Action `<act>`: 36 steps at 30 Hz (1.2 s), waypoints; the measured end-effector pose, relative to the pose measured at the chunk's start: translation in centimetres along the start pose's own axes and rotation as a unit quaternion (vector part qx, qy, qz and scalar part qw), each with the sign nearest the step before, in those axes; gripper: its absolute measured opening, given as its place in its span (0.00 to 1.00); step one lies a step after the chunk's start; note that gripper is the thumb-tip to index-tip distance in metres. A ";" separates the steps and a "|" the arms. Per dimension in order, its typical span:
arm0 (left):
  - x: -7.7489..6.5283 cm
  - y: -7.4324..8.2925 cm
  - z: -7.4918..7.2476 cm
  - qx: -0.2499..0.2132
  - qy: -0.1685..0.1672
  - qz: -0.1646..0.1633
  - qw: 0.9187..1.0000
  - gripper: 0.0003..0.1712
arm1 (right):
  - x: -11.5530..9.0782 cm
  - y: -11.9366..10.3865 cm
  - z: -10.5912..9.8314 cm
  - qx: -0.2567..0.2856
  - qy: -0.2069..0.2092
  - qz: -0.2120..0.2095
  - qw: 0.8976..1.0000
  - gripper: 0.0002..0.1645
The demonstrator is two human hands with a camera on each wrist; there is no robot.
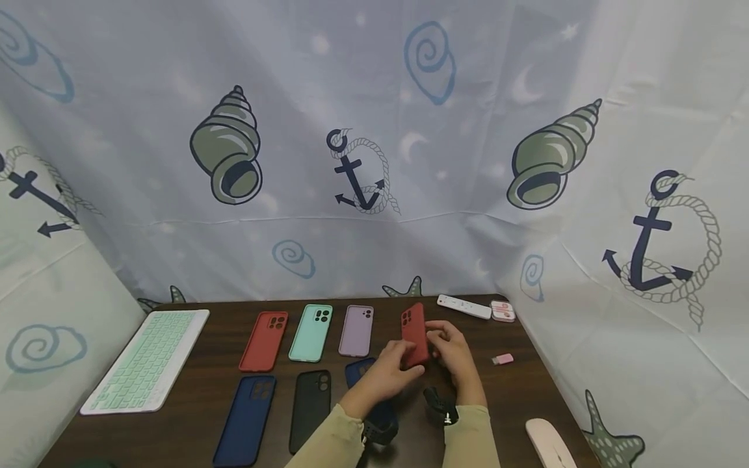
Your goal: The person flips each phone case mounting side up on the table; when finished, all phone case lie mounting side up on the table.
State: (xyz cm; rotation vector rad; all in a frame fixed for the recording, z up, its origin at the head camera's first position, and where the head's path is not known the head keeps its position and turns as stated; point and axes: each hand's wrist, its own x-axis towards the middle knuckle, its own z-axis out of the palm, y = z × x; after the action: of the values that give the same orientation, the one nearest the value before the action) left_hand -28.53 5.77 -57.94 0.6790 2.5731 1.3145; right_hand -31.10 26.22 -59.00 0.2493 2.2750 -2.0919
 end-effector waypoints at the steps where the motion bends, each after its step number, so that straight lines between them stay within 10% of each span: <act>1: 0.0 0.0 -0.1 -0.001 0.001 0.002 1.000 0.35 | 0.0 0.0 0.0 0.003 -0.004 -0.006 1.000 0.24; 14: -0.2 -0.3 -0.3 -0.056 0.012 0.019 0.998 0.26 | -0.1 0.9 0.8 -0.063 -0.072 -0.009 0.995 0.28; 21: 0.4 -0.3 -0.4 -0.106 0.003 0.014 0.994 0.37 | 0.3 1.2 1.0 -0.087 -0.069 -0.016 0.994 0.27; 36: 0.6 -0.4 -0.9 -0.046 0.050 0.010 0.998 0.33 | 0.5 1.3 1.1 -0.087 -0.040 -0.004 0.995 0.27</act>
State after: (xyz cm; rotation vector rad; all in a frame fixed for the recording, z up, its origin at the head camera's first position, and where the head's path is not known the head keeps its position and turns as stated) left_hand -29.45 5.23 -57.70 0.6413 2.5697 1.4987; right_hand -31.49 25.31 -60.41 0.1469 2.3951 -1.8559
